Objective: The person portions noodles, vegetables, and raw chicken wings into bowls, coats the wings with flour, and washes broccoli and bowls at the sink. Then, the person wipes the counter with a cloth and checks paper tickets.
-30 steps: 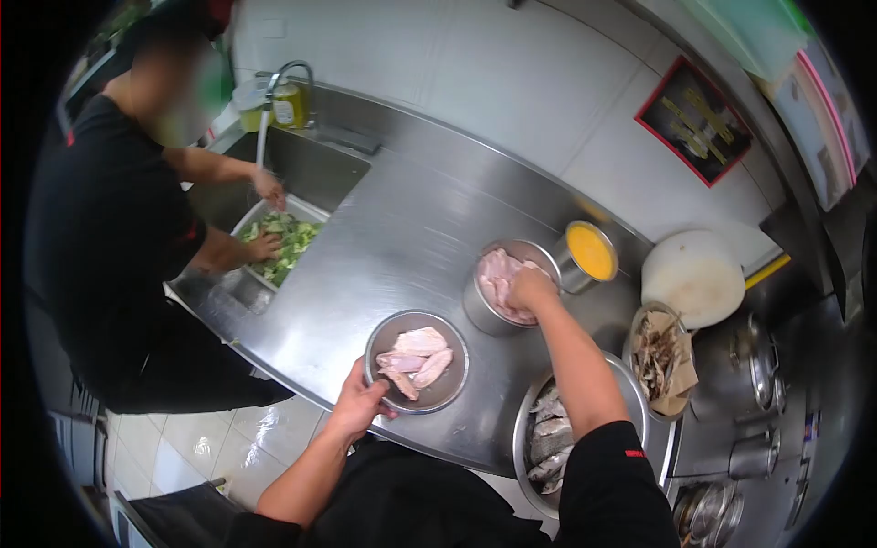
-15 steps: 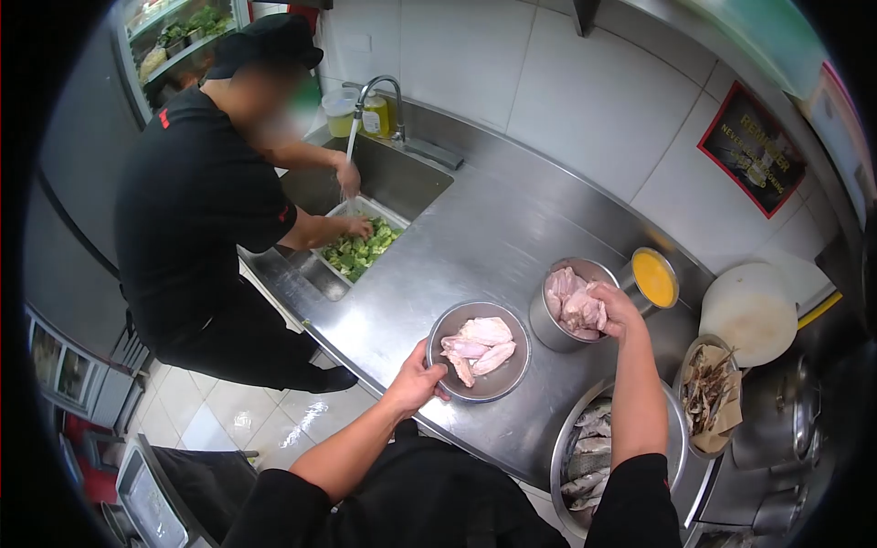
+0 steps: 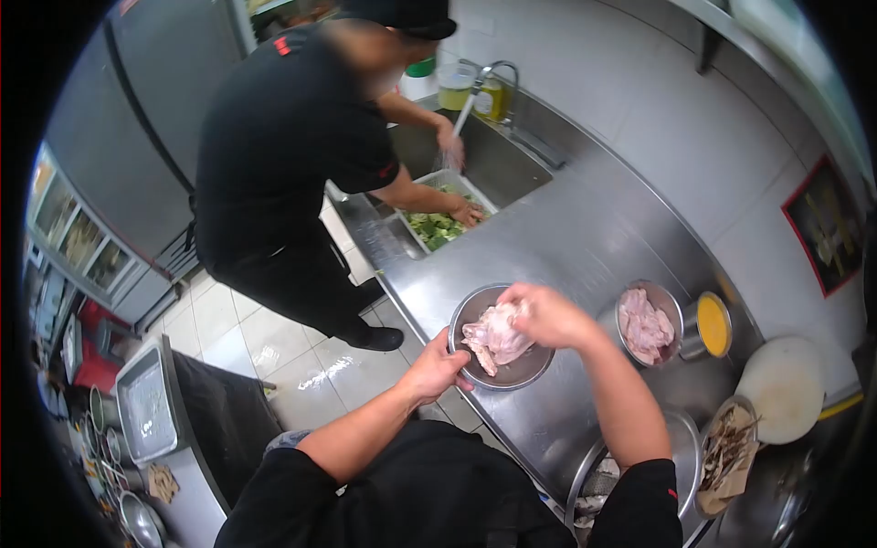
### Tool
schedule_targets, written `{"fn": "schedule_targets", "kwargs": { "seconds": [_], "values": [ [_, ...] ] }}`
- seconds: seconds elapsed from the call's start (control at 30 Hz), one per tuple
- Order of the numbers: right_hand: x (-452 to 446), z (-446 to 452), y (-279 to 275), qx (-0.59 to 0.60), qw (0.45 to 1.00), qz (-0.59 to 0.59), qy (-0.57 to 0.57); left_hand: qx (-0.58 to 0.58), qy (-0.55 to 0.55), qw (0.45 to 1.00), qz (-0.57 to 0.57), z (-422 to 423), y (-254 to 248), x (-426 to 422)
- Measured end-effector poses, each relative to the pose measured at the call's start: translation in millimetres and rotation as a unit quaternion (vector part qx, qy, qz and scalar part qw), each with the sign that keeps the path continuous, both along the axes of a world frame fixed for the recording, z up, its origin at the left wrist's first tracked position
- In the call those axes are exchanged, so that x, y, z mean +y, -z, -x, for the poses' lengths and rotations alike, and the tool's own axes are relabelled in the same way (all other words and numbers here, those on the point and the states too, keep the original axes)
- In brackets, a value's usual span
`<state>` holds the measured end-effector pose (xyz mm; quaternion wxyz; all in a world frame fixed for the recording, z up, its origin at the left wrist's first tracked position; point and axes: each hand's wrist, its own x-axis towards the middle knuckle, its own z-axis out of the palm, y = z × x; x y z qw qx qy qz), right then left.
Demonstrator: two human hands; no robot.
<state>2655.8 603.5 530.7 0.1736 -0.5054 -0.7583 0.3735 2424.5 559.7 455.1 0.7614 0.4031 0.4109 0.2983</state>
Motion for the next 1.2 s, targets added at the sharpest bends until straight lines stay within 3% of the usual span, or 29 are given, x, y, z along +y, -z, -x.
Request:
{"fn": "schedule_targets", "kwargs": {
  "seconds": [0.1,0.3,0.43,0.47,0.6,0.7,0.83,1.0,1.1,1.2],
  "values": [
    [1,77,-1,-0.295,0.954,-0.058,-0.016,-0.028,-0.021,0.999,0.001,34,-2,5],
    [33,206,36,-0.396,0.899,-0.143,-0.124,-0.029,-0.111,0.993,-0.021,115,23,12],
    [55,294,45,-0.333,0.899,-0.184,-0.217,0.0,-0.213,0.977,0.008,192,25,4],
    [63,311,46,-0.272,0.914,-0.187,-0.237,-0.004,-0.229,0.973,0.013,213,21,0],
    [96,380,53,-0.11,0.943,-0.027,-0.312,-0.03,-0.312,0.95,-0.001,275,18,-25],
    [91,432,47,-0.129,0.933,0.051,-0.331,-0.006,-0.389,0.921,-0.011,303,17,-48],
    [81,482,58,-0.123,0.898,0.02,-0.422,0.013,-0.463,0.886,-0.021,320,18,-68],
    [55,539,55,-0.281,0.808,-0.161,-0.493,0.026,-0.515,0.857,0.008,337,27,-63],
    [61,565,76,-0.285,0.781,-0.19,-0.522,0.047,-0.548,0.834,0.029,347,27,-50],
    [81,583,77,-0.245,0.807,-0.108,-0.526,0.059,-0.572,0.817,0.043,353,32,-39]
  ]
}}
